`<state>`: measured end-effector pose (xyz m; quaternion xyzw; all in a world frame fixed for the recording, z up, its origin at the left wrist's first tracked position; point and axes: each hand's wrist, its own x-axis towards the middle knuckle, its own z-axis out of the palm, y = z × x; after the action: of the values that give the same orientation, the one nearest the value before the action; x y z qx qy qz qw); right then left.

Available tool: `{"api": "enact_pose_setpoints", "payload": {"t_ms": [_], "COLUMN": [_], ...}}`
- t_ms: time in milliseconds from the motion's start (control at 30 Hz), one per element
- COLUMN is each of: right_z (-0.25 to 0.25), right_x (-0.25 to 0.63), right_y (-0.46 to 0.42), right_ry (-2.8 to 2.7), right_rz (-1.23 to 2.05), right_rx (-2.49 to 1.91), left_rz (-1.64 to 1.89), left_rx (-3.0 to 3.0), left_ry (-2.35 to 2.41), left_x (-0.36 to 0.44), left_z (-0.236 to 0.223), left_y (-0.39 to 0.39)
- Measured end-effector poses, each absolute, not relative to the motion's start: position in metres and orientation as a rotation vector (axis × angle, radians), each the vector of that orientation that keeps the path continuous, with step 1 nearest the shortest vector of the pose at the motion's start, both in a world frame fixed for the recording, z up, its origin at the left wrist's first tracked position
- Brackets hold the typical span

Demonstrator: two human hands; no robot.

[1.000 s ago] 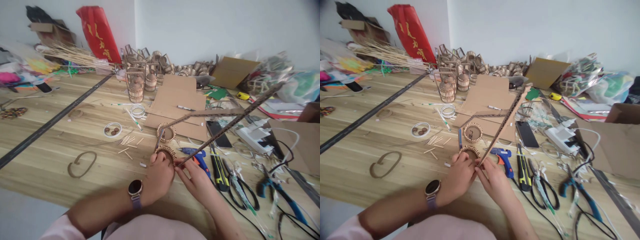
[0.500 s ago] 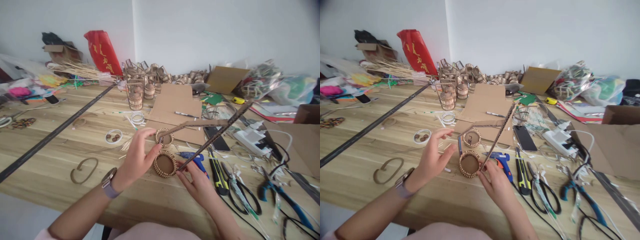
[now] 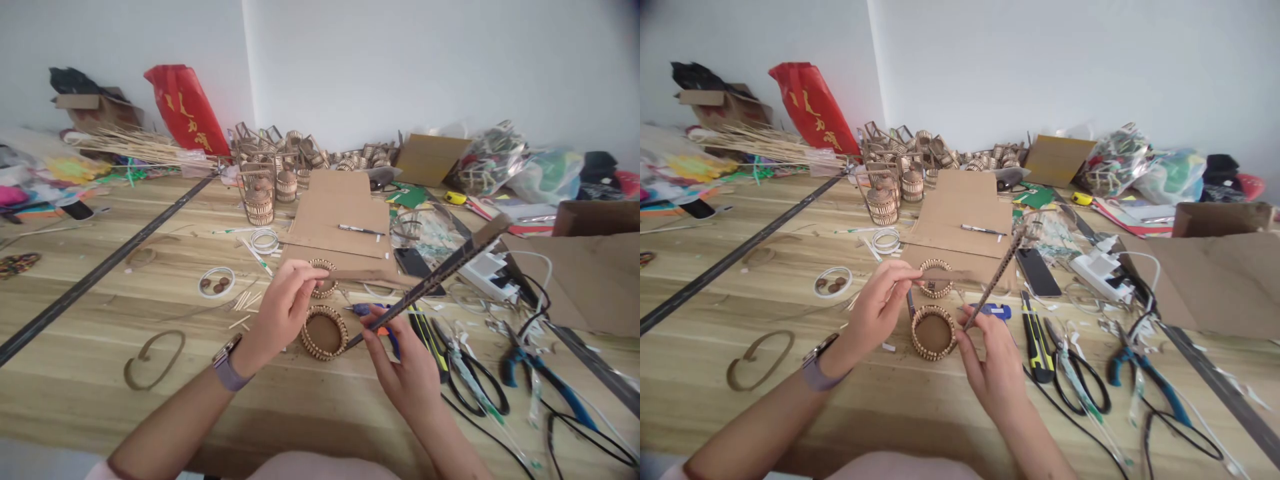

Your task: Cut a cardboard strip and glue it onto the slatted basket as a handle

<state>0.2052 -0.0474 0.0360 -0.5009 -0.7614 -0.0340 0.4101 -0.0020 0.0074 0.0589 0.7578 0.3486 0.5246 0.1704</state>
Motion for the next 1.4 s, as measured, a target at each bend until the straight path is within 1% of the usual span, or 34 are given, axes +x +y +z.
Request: {"api": "enact_pose_setpoints", "payload": {"t_ms": [300,700,833,1000,1067,1133,1200,1400], "right_z": [0.032,0.028,0.028,0.02,0.02,0.024,0.033,0.066], "right_x": [0.2,0.203,0.202,0.203,0.208,0.215,0.222,0.221], "right_y": [-0.04,-0.04,-0.04,-0.038,-0.036,-0.035,-0.035,-0.038], "right_ry": [-2.009,-1.888,-1.762,-1.403,-1.283,-1.228,-1.279,-1.772], "right_rz": [-0.004,0.11,0.346,0.818,0.91,0.864,0.721,0.097], "right_rx": [-1.108,-1.21,-1.256,-1.078,-1.014,-1.003,-1.052,-1.23], "left_rz": [1.414,1.413,1.407,1.42,1.429,1.435,1.432,1.431], "left_rx": [2.092,2.074,2.086,2.093,2.095,2.093,2.095,2.107], "left_ry": [0.893,0.883,0.899,0.909,0.91,0.909,0.909,0.92], "left_x": [0.001,-0.001,-0.002,-0.002,-0.002,-0.003,-0.003,-0.002], "left_z": [0.06,0.061,0.062,0.06,0.059,0.059,0.059,0.059], "left_y": [0.006,0.005,0.004,0.004,0.004,0.004,0.004,0.004]}}
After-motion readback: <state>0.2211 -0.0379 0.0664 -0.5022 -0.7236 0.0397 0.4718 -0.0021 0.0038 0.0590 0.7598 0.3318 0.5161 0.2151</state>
